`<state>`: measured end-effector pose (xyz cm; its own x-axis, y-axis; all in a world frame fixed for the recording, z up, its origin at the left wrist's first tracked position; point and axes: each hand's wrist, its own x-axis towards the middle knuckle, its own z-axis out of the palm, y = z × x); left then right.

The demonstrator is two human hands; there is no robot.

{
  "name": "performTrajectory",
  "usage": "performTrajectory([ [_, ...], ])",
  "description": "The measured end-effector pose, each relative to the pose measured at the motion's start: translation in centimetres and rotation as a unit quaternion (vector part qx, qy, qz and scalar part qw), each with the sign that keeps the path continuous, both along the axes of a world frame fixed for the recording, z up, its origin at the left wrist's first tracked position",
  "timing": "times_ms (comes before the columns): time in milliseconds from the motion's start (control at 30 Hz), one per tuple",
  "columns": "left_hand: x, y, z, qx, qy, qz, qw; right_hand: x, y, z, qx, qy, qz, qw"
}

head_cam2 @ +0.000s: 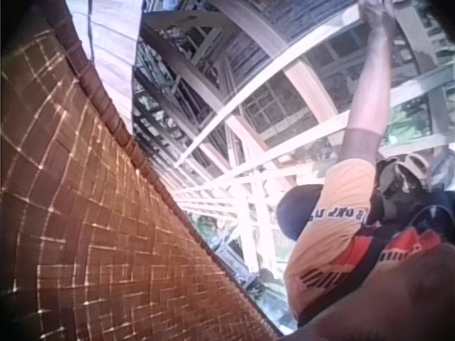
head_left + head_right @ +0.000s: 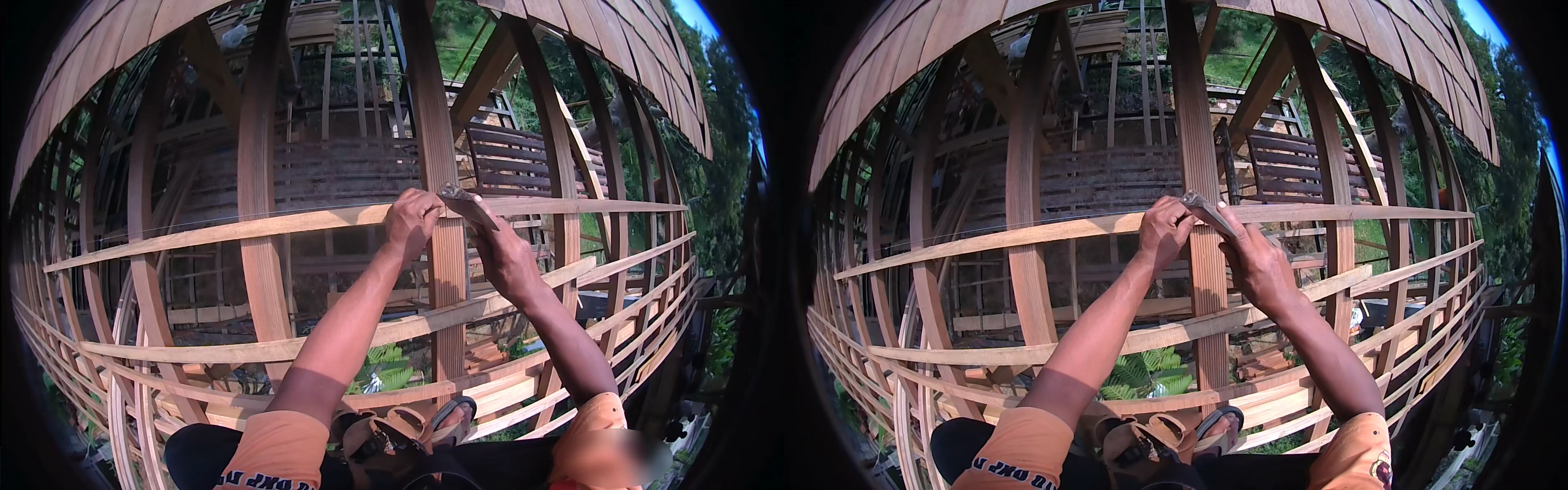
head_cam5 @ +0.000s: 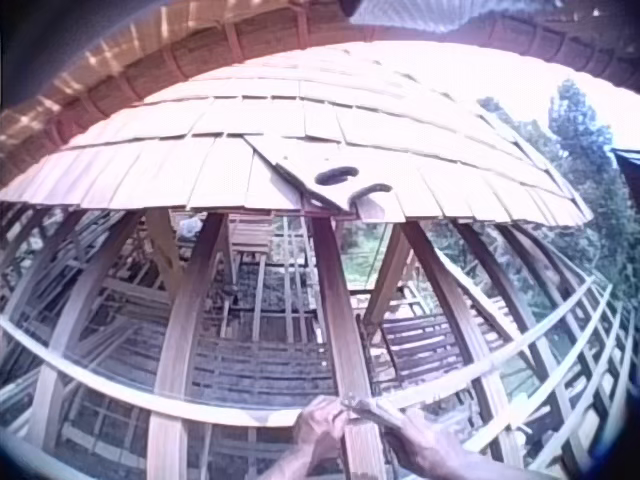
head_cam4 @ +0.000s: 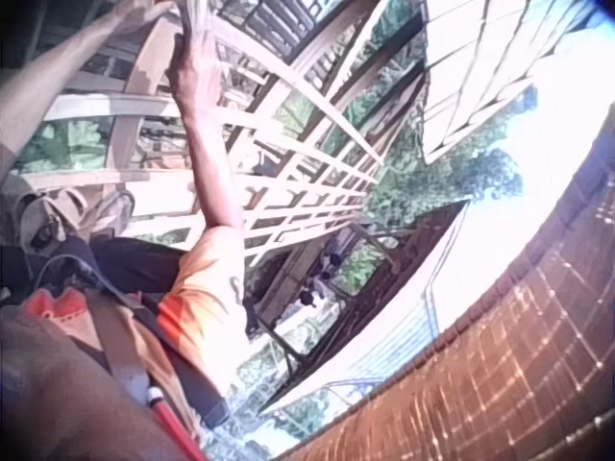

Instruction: The person nails a wooden tile onto the roof rafters using a hammer.

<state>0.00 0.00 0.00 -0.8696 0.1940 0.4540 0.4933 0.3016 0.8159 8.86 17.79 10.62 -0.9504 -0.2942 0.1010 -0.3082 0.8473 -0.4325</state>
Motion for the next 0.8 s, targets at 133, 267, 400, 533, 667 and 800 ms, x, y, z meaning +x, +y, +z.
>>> performTrajectory([
  [133, -0.7, 0.5, 1.0, 0.020, 0.046, 0.000, 0.999, -0.2, 0.0, 0.9, 0.016, 0.012, -0.033, 0.999],
  [267, 0.3, -0.3, -0.6, 0.003, 0.016, 0.008, 1.000, 1.1, -2.1, 1.6, -0.137, 0.154, 0.007, 0.979],
  [400, 0.4, 0.7, -0.6, 0.011, 0.025, 0.001, 1.000, 0.5, 1.1, -1.8, 0.051, -0.072, -0.056, 0.995],
  [533, 0.5, -0.2, -0.1, 0.000, 0.029, -0.015, 0.999, -0.7, -1.0, -0.7, -0.160, -0.001, -0.088, 0.983],
  [667, -0.2, -0.7, -0.2, -0.021, 0.020, -0.033, 0.999, -6.8, -1.6, -4.0, -0.143, 0.101, -0.104, 0.979],
  [800, -1.0, -1.4, 0.6, -0.006, -0.013, -0.072, 0.997, -9.6, -1.7, -6.5, -0.135, 0.051, -0.160, 0.977],
])
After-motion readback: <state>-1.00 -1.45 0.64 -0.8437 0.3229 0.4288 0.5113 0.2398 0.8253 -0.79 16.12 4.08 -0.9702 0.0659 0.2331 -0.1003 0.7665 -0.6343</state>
